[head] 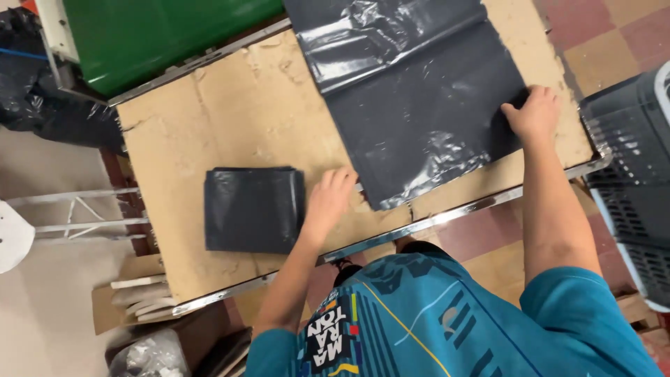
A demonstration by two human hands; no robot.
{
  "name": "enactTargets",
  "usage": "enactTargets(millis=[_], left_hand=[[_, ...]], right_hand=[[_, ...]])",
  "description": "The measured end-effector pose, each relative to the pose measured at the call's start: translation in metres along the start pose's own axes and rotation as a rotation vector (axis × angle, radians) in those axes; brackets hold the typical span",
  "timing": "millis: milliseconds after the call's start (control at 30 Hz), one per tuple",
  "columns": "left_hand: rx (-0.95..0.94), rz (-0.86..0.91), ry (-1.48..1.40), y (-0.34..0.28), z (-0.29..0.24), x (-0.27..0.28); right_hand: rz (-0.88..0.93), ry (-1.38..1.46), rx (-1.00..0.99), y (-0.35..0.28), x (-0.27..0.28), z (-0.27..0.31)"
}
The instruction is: Collecting plastic bags from a machine conveyor, folding them into neat rectangles, and stacking them in a crate.
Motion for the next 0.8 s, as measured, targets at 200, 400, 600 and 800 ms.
enactTargets(millis=[200,400,600,800], left_hand=[[0.107,0.171,-0.325,0.036,-0.021,-0.063],[0.743,0.085,-0.392,0.044,-0.01,-0.073],[0.835,0.007,-0.448,0.051,-0.009,-0.076],[0.763,-0.182,-0.301,0.052,-0.012,-0.067]], right_hand=[[0.395,0.049,-0.256,0.02,0.003,0.005],[0.317,0.061,-0.12,0.034,0.005,0.003],[0.396,0.177,-0.16,0.033,0.006,-0.003],[0.427,0.247,-0.169,0.023,0.016,0.005]])
Point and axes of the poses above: each hand's wrist, its own y-axis towards the middle knuckle, its own x-axis out of the back of the hand, z = x × y, the point moved 6 cm from there along y, towards the middle knuckle, and after that the axes turned 5 degrees about -x, right-handed, at the moved point
